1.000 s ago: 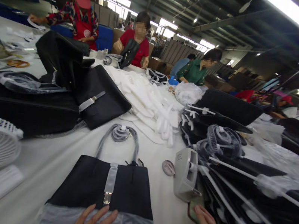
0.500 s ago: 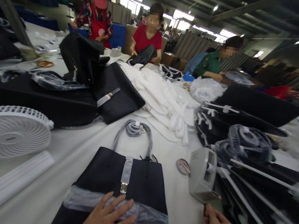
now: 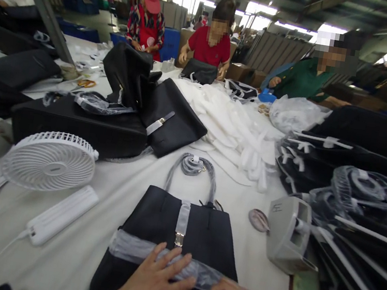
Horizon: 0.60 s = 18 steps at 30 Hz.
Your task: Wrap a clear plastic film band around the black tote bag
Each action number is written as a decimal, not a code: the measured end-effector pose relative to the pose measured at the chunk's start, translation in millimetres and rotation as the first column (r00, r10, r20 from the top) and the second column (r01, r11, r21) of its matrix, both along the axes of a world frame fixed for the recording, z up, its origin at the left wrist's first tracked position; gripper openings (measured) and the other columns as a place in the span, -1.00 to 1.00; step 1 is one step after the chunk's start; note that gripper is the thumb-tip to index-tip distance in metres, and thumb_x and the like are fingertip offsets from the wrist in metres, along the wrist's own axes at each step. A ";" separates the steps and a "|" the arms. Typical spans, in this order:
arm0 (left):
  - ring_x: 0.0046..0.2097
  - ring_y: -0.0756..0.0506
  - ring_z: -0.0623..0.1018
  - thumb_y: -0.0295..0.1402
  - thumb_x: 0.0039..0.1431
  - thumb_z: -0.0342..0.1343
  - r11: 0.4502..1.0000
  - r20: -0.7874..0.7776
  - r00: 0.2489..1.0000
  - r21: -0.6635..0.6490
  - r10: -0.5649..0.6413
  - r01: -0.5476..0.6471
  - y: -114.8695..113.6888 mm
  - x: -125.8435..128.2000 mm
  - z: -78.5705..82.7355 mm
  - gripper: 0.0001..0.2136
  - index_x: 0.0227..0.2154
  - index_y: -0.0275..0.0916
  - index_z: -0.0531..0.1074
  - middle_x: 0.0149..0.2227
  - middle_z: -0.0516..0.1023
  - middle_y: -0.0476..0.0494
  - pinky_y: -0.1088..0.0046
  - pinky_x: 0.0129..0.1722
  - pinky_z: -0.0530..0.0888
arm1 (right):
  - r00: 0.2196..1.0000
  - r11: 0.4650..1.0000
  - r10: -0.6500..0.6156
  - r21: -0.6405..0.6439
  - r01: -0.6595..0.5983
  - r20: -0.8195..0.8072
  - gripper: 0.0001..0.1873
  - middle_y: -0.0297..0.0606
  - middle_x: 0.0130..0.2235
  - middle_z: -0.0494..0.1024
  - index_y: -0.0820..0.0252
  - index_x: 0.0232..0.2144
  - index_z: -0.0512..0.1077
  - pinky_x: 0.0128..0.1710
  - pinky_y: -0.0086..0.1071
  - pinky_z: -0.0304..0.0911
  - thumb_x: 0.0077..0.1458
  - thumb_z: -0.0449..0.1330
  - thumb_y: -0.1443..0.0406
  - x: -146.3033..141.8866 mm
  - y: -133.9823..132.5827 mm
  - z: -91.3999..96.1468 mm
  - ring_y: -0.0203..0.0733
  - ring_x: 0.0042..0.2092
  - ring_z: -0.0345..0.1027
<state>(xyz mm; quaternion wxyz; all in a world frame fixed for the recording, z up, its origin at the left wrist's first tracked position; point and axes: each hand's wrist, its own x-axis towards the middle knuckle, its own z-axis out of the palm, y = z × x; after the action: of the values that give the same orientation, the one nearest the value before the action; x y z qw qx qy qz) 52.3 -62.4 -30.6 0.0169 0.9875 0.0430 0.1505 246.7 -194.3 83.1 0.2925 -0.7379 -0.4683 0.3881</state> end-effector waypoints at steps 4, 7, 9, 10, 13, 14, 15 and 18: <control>0.28 -0.16 0.16 0.04 0.29 -0.19 1.000 0.019 1.000 0.017 0.007 -0.007 1.0 0.5 0.8 -0.46 0.28 0.14 -0.08 0.37 0.01 -0.03 0.01 0.28 -0.28 | 0.989 0.992 0.074 -0.114 -0.060 0.128 -0.54 -0.31 -0.49 0.46 0.16 -0.57 0.34 -0.41 -0.36 0.09 0.21 -0.04 0.02 -11.9 19.3 -32.5 -0.19 -0.41 0.31; 0.27 -0.17 0.17 0.03 0.29 -0.18 1.000 0.024 1.000 0.027 0.015 -0.015 1.9 0.3 2.4 -0.47 0.28 0.14 -0.06 0.37 0.02 -0.04 0.02 0.27 -0.15 | 0.960 0.977 0.094 -0.208 -0.039 0.263 -0.59 -0.28 -0.48 0.50 0.16 -0.57 0.35 -0.42 -0.34 0.02 0.21 -0.03 0.09 -9.9 25.9 -49.2 -0.16 -0.41 0.34; 0.27 -0.18 0.18 0.03 0.28 -0.17 0.999 0.029 0.999 0.030 0.015 -0.016 2.0 0.0 2.4 -0.47 0.28 0.15 -0.05 0.37 0.03 -0.04 0.03 0.25 -0.06 | 0.945 0.965 0.090 -0.261 -0.004 0.315 -0.61 -0.29 -0.49 0.52 0.15 -0.57 0.37 -0.43 -0.34 -0.02 0.19 0.01 0.10 -9.9 30.2 -51.5 -0.16 -0.42 0.36; 0.27 -0.18 0.18 0.03 0.28 -0.16 0.999 0.031 0.999 0.030 0.014 -0.015 1.8 0.0 2.0 -0.47 0.27 0.16 -0.05 0.37 0.03 -0.04 0.03 0.24 -0.03 | 0.939 0.958 0.081 -0.288 0.019 0.333 -0.62 -0.29 -0.50 0.52 0.15 -0.58 0.38 -0.43 -0.34 -0.03 0.18 0.04 0.11 -10.3 32.5 -50.9 -0.16 -0.43 0.36; 0.29 -0.18 0.16 0.04 0.26 -0.12 1.000 0.027 1.000 0.022 0.013 -0.013 1.2 0.0 0.1 -0.47 0.26 0.17 -0.02 0.37 0.02 -0.05 0.03 0.23 -0.01 | 0.935 0.934 0.050 -0.348 0.081 0.351 -0.65 -0.29 -0.51 0.55 0.14 -0.60 0.42 -0.43 -0.35 -0.02 0.13 0.12 0.12 -11.7 39.4 -47.2 -0.17 -0.42 0.39; 0.29 -0.18 0.16 0.04 0.25 -0.11 1.000 0.029 0.999 0.018 0.013 -0.013 1.0 0.0 -0.4 -0.46 0.26 0.18 -0.02 0.37 0.02 -0.06 0.03 0.23 -0.02 | 0.933 0.928 0.041 -0.360 0.097 0.357 -0.66 -0.28 -0.51 0.55 0.14 -0.61 0.42 -0.44 -0.35 -0.02 0.12 0.14 0.12 -11.8 41.4 -46.1 -0.17 -0.42 0.40; 0.29 -0.19 0.16 0.04 0.24 -0.09 1.000 0.033 0.999 0.012 0.013 -0.013 0.8 0.0 -0.7 -0.46 0.26 0.19 -0.02 0.37 0.02 -0.09 0.03 0.23 -0.03 | 0.931 0.925 0.035 -0.365 0.108 0.364 -0.66 -0.28 -0.51 0.56 0.14 -0.62 0.42 -0.44 -0.35 -0.01 0.11 0.16 0.12 -11.7 43.1 -45.2 -0.17 -0.43 0.40; 0.28 -0.21 0.18 0.00 0.22 -0.02 1.000 0.080 0.997 -0.018 0.011 -0.010 1.0 -0.3 0.4 -0.45 0.24 0.21 0.03 0.37 0.02 -0.13 0.02 0.23 -0.07 | 0.916 0.916 0.024 -0.377 0.141 0.401 -0.65 -0.27 -0.54 0.54 0.14 -0.65 0.40 -0.46 -0.35 -0.04 0.08 0.17 0.11 -11.4 46.4 -43.7 -0.17 -0.45 0.38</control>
<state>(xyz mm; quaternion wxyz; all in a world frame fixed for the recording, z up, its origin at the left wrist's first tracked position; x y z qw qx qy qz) 52.1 -61.4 -30.3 0.0266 0.9803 0.0488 0.1897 235.3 -147.9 39.5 0.0467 -0.8590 -0.4064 0.3079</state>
